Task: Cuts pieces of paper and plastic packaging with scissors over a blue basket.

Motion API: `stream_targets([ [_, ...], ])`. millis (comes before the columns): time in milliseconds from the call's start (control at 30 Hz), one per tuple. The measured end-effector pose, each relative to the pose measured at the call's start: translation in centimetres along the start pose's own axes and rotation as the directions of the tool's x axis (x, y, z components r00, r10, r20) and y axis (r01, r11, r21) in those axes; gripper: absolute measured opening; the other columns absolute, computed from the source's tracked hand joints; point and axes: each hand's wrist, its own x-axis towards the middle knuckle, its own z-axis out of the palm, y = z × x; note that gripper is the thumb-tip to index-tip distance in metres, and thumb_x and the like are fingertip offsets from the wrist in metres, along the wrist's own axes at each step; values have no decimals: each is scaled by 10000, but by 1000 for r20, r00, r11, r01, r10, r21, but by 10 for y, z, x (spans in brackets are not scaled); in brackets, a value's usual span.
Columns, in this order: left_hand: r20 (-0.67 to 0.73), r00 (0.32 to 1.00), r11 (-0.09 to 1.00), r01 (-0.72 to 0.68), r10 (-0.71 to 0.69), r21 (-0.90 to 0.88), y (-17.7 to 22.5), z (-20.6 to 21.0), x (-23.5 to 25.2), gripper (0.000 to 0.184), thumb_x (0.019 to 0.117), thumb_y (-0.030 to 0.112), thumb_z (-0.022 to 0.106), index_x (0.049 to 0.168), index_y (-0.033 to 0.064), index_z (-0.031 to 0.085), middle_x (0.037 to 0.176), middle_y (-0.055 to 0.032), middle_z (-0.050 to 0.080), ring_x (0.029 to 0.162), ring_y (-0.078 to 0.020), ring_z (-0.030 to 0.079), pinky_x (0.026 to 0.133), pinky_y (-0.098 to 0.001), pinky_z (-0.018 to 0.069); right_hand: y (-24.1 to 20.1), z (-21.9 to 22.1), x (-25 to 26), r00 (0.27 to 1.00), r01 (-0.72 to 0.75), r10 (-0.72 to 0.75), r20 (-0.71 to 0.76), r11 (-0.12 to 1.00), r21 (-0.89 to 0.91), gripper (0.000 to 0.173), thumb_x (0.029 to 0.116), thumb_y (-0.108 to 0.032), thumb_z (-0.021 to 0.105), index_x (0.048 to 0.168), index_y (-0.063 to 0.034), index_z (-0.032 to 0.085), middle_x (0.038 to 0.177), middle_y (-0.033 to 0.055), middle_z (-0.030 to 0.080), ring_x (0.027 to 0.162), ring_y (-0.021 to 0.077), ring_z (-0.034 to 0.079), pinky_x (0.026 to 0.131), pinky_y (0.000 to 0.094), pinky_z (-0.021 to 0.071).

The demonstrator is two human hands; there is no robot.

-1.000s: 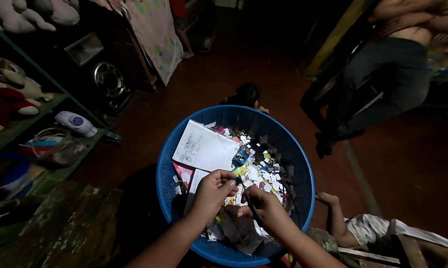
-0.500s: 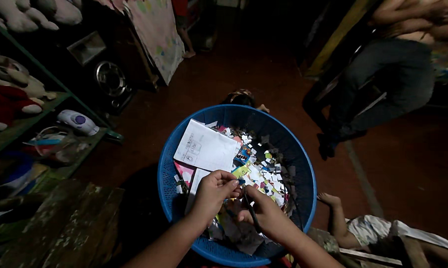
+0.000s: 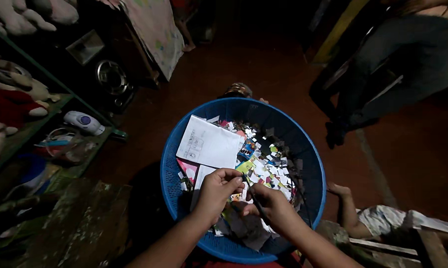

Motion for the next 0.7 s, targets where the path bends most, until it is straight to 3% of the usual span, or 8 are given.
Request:
stream_targets([
  [133,6,1000,1000,22,-22,7,0,-4,-2,164,958,-41,616,1121,-36,635,964,-52,699,804,-115,710,775,-272,615,-4,2,-3,1000,-22,22,2,1000,11,485,823,-566,762,963,-110,680,679,-75,561,553,-8,481,516,185,423],
  [267,10,999,998,51,-51,38,0,-10,2,184,957,-39,616,1141,-35,612,993,-75,697,825,-135,716,776,-284,618,-6,3,3,999,-35,35,12,999,-13,635,872,-647,663,1127,-67,651,882,16,633,730,90,600,638,283,527],
  [400,81,996,949,-3,-23,315,-1,-17,12,220,971,107,659,1172,18,653,941,-20,686,794,-73,672,730,-241,582,-6,3,6,992,13,-2,-129,997,80,664,903,-647,617,1189,-48,614,936,1,629,792,53,598,677,239,521],
  [467,138,989,860,-31,-46,509,0,-21,18,277,1011,230,629,1233,66,655,880,7,665,742,-46,625,688,-224,530,-10,5,5,974,86,-49,-222,983,163,648,916,-630,610,1184,-40,597,938,-32,625,776,-3,589,639,172,508],
  [533,161,986,721,-83,-40,688,4,-22,22,349,1039,316,586,1298,91,646,872,-7,653,739,-77,613,703,-271,529,-13,7,3,951,169,-97,-293,959,229,666,919,-640,595,1183,-29,583,956,-41,627,809,-19,598,650,153,515],
  [567,164,986,650,-116,-13,751,6,-21,24,377,1042,339,573,1319,93,643,906,-28,660,794,-119,619,754,-324,526,-14,8,1,942,201,-117,-313,947,251,664,921,-640,595,1179,-28,582,968,-40,627,839,-14,606,672,156,525],
  [633,199,979,538,-187,37,822,12,-17,29,416,1040,352,574,1348,78,627,1057,-89,711,1024,-233,657,929,-448,521,-15,9,-1,932,235,-140,-334,935,264,648,928,-628,596,1172,-28,583,981,-36,629,862,-8,610,690,161,529],
  [700,251,967,468,-242,43,850,21,-10,41,421,1042,336,578,1359,62,615,1162,-142,694,1131,-303,643,1000,-512,498,-13,8,-1,934,235,-141,-329,935,266,617,937,-603,605,1168,-31,581,976,-38,627,854,-9,609,687,161,529],
])
